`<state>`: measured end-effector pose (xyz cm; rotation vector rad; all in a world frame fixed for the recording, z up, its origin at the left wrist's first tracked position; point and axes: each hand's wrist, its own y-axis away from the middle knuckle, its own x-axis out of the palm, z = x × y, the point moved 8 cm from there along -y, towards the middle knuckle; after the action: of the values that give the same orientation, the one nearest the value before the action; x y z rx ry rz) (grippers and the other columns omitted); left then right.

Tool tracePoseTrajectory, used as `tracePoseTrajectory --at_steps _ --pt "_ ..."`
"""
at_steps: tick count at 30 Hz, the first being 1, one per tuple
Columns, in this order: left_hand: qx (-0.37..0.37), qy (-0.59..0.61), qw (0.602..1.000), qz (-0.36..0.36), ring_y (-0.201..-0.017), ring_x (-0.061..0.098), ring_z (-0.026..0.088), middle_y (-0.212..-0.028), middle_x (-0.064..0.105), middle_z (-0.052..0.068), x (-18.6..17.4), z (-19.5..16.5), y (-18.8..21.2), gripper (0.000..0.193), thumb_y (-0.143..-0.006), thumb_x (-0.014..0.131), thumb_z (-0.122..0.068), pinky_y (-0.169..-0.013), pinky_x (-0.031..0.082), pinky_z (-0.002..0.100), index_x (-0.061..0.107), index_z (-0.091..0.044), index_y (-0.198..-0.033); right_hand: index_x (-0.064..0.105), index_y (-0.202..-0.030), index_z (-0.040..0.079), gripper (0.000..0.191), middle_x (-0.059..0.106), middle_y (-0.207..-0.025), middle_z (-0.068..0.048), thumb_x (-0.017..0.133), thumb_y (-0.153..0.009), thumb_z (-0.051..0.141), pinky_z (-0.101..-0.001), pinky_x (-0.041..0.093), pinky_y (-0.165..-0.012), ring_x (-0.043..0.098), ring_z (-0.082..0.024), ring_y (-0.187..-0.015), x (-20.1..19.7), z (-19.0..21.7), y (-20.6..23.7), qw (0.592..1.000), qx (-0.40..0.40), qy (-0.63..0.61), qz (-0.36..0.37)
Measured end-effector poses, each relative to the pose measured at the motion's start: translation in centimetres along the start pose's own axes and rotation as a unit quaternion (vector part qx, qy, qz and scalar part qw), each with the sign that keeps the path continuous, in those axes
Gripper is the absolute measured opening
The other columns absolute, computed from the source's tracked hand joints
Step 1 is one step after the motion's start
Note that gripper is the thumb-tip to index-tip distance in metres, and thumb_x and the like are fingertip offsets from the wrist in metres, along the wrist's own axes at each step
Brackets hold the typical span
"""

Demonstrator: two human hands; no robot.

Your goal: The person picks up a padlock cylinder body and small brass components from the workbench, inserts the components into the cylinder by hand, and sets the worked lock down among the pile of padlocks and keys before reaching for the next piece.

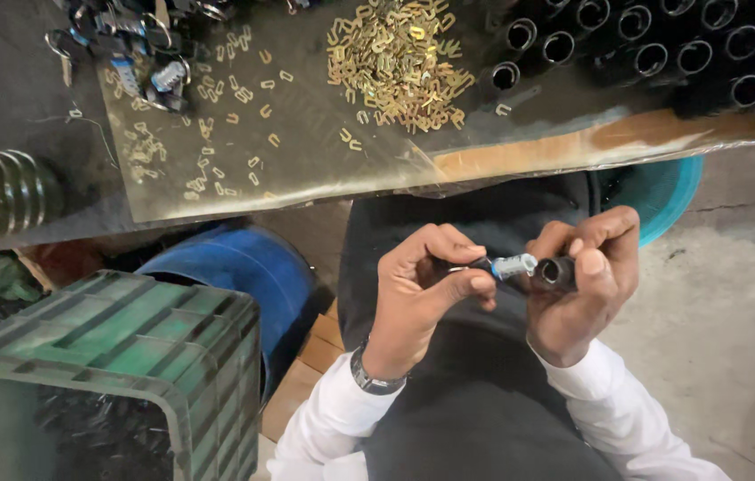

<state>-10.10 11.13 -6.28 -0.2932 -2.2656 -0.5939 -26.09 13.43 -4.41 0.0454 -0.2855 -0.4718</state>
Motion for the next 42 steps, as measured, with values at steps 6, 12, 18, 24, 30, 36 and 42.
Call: tracePoseTrajectory --at_steps 6,12,18,24,30,36,42 --pt "0.065 -0.075 0.995 0.003 -0.091 0.068 0.015 -0.105 0.064 0.010 0.1 -0.8 -0.1 0.013 -0.095 0.073 0.009 -0.080 0.061 0.030 0.065 0.005 -0.105 0.037 -0.100 0.006 0.027 0.042 -0.064 -0.009 0.053 -0.105 0.027 -0.0248 0.032 -0.050 0.037 -0.012 -0.051 0.1 0.4 0.0 0.997 -0.050 0.063 0.010" --pt "0.168 -0.308 0.936 0.010 -0.088 0.069 0.015 -0.103 0.063 0.009 1.7 -3.2 0.7 0.017 -0.096 0.067 0.018 -0.083 0.065 0.028 0.065 0.004 -0.103 0.043 -0.097 0.001 0.022 0.044 -0.077 -0.007 0.051 -0.110 0.017 -0.0251 0.036 -0.059 0.047 -0.012 -0.062 0.1 1.8 -0.2 0.967 -0.108 0.225 0.048" --pt "0.237 -0.515 0.819 0.088 -0.088 0.068 0.023 -0.099 0.062 0.009 4.3 -2.5 1.6 0.022 -0.088 0.071 0.011 -0.075 0.056 0.033 0.069 -0.001 -0.106 0.051 -0.095 0.002 0.022 0.054 -0.081 -0.002 0.052 -0.110 0.019 -0.0262 0.038 -0.064 0.047 -0.009 -0.069 0.0 2.4 0.0 0.908 -0.046 0.403 0.110" --pt "0.366 -0.578 0.683 0.255 -0.104 0.064 0.028 -0.112 0.061 0.010 7.5 0.3 0.9 0.026 -0.092 0.075 -0.003 -0.097 0.055 0.042 0.065 -0.002 -0.116 0.053 -0.082 0.007 0.022 0.048 -0.072 0.004 0.054 -0.101 0.018 -0.0241 0.034 -0.050 0.041 -0.005 -0.062 -6.7 -2.6 0.0 0.916 0.310 0.242 0.086" --pt "0.327 -0.596 0.718 0.148 -0.111 0.064 0.026 -0.123 0.065 0.005 7.0 -4.5 -1.0 0.035 -0.095 0.081 -0.019 -0.104 0.050 0.041 0.065 -0.007 -0.124 0.056 -0.101 0.002 0.019 0.057 -0.088 -0.001 0.053 -0.113 0.017 -0.0246 0.043 -0.064 0.052 -0.010 -0.072 -17.2 -0.8 -1.9 0.935 0.019 0.351 -0.053" --pt "0.368 -0.652 0.652 -0.120 -0.100 0.068 0.020 -0.115 0.066 0.004 2.1 -15.6 -2.7 0.020 -0.106 0.073 0.001 -0.088 0.057 0.030 0.064 -0.012 -0.119 0.062 -0.119 -0.004 0.014 0.058 -0.130 -0.019 0.057 -0.114 0.009 -0.0416 0.047 -0.094 0.057 -0.033 -0.117 -20.1 -1.4 -5.0 0.817 -0.144 0.558 -0.021" --pt "0.421 -0.786 0.434 -0.133 -0.116 0.059 0.031 -0.123 0.063 0.007 2.6 -19.1 -8.0 0.027 -0.099 0.080 -0.011 -0.098 0.046 0.042 0.067 -0.012 -0.122 0.058 -0.119 0.000 0.030 0.055 -0.130 -0.016 0.054 -0.118 0.030 -0.0370 0.047 -0.102 0.056 -0.030 -0.122 -14.9 2.0 -4.1 0.874 -0.190 0.446 -0.012"
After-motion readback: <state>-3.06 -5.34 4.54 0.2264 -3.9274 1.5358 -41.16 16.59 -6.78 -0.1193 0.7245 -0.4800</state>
